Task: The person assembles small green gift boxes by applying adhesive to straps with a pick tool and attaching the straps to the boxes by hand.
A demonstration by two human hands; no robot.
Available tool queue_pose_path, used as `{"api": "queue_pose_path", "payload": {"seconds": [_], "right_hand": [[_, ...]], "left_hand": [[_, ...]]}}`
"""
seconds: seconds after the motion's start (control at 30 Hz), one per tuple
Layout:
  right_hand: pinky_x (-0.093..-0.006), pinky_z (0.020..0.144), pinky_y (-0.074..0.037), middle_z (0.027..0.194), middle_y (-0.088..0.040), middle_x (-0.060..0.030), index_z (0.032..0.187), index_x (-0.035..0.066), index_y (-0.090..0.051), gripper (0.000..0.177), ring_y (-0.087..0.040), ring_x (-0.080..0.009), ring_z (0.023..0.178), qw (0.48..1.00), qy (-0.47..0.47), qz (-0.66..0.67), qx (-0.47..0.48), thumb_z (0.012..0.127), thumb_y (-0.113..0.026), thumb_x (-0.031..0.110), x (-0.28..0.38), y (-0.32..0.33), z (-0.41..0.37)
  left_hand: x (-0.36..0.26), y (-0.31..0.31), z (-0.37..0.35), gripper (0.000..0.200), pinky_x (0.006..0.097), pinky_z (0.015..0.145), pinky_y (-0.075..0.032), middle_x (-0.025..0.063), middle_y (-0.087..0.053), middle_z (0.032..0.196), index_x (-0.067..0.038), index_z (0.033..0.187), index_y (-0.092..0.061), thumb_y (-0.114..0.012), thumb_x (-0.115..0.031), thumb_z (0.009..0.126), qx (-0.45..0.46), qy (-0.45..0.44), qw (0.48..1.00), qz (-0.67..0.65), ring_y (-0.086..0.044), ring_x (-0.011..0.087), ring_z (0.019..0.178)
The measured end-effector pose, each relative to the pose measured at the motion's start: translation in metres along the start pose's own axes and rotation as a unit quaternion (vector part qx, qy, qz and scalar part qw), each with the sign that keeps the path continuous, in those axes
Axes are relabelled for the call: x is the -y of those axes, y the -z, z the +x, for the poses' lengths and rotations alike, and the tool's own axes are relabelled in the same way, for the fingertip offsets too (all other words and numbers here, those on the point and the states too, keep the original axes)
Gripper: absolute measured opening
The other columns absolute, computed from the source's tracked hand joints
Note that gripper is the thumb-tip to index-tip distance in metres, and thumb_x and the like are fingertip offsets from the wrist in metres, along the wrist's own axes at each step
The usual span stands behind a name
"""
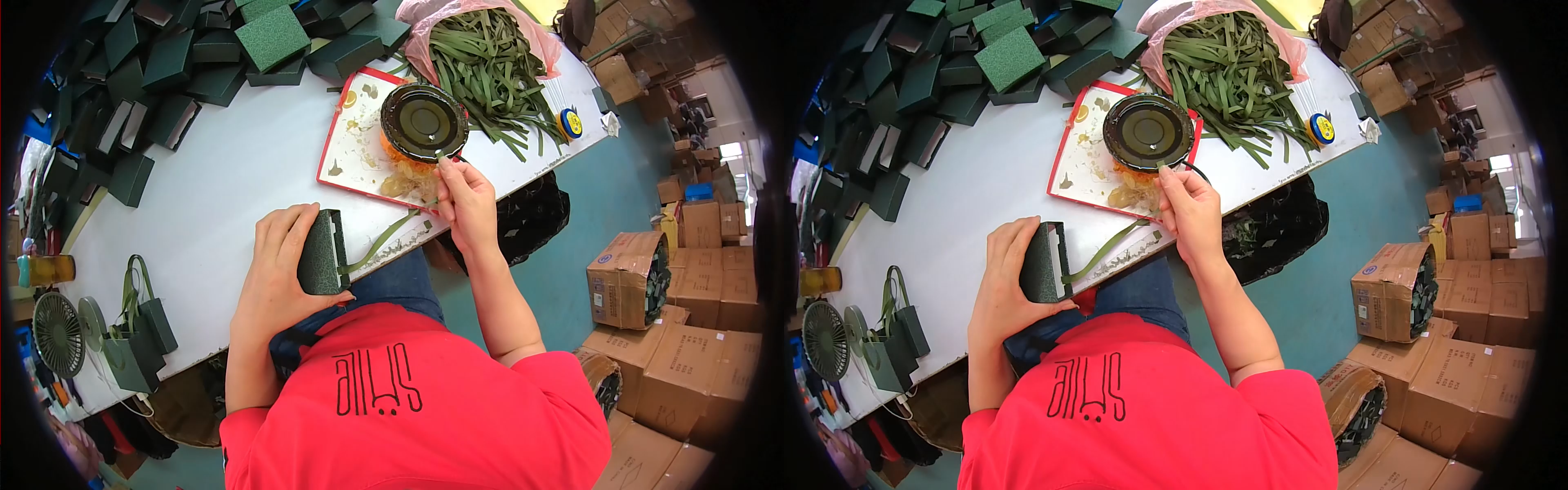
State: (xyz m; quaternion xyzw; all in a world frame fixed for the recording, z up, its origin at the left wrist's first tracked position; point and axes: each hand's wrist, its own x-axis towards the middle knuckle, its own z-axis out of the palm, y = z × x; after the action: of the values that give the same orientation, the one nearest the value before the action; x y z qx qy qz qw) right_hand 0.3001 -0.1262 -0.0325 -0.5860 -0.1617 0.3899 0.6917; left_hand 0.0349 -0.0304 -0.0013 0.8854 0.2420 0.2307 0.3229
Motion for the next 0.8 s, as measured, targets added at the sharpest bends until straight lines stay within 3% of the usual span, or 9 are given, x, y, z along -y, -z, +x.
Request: {"api": "queue_pose_path", "payload": {"seconds": [0.27,0.43,0.57,0.67,0.8], "right_hand": [[-0.0214,0.039,-0.024,0.062,-0.054,0.0005,0.087,0.003,-0.063,0.02,-0.035,-0.0044,0.042,0.999,-0.038,0.017,0.012,0.099,-0.063,0.019,0.003,0.003,-0.001],[-0.0206,0.041,-0.026,0.065,-0.054,0.0007,0.088,0.003,-0.063,0.02,-0.037,-0.0042,0.045,0.999,-0.001,0.041,0.022,0.099,-0.062,0.019,0.004,0.0,-0.023],[-0.0202,0.044,-0.028,0.067,-0.054,0.0029,0.089,0.003,-0.064,0.018,-0.039,-0.003,0.048,0.989,-0.028,0.011,0.142,0.099,-0.063,0.018,0.006,-0.007,-0.042],[-0.0187,0.047,-0.03,0.07,-0.056,0.0049,0.09,0.003,-0.065,0.016,-0.044,-0.0013,0.054,0.964,-0.107,-0.07,0.235,0.097,-0.065,0.018,0.012,-0.02,-0.053],[-0.0172,0.056,-0.035,0.075,-0.06,0.0059,0.089,0.003,-0.066,0.017,-0.049,0.0009,0.065,0.946,-0.154,-0.09,0.269,0.095,-0.069,0.019,0.014,-0.039,-0.054]], "left_hand": [[0.002,0.0,-0.001,0.108,0.0469,0.103,-0.043,0.0157,-0.05,0.134,0.0,0.138,-0.048,-0.095,-0.019,0.042,0.0,0.001,1.0,0.003,-0.046,0.0391,0.123],[0.005,0.003,0.0,0.108,0.047,0.104,-0.042,0.0163,-0.051,0.134,0.0,0.138,-0.047,-0.096,-0.021,0.044,-0.007,-0.01,1.0,-0.009,-0.046,0.0394,0.124],[0.0,0.01,0.004,0.107,0.0473,0.104,-0.041,0.0166,-0.051,0.135,0.0,0.14,-0.046,-0.096,-0.028,0.049,0.013,-0.022,0.999,-0.041,-0.046,0.04,0.124],[-0.001,0.012,0.005,0.108,0.0476,0.104,-0.041,0.0164,-0.051,0.135,-0.001,0.142,-0.044,-0.095,-0.032,0.052,0.033,-0.05,0.995,-0.081,-0.046,0.0402,0.124],[-0.002,0.011,0.006,0.109,0.0471,0.103,-0.042,0.015,-0.051,0.135,-0.004,0.143,-0.043,-0.096,-0.031,0.052,0.039,-0.072,0.992,-0.096,-0.047,0.0393,0.123]]}}
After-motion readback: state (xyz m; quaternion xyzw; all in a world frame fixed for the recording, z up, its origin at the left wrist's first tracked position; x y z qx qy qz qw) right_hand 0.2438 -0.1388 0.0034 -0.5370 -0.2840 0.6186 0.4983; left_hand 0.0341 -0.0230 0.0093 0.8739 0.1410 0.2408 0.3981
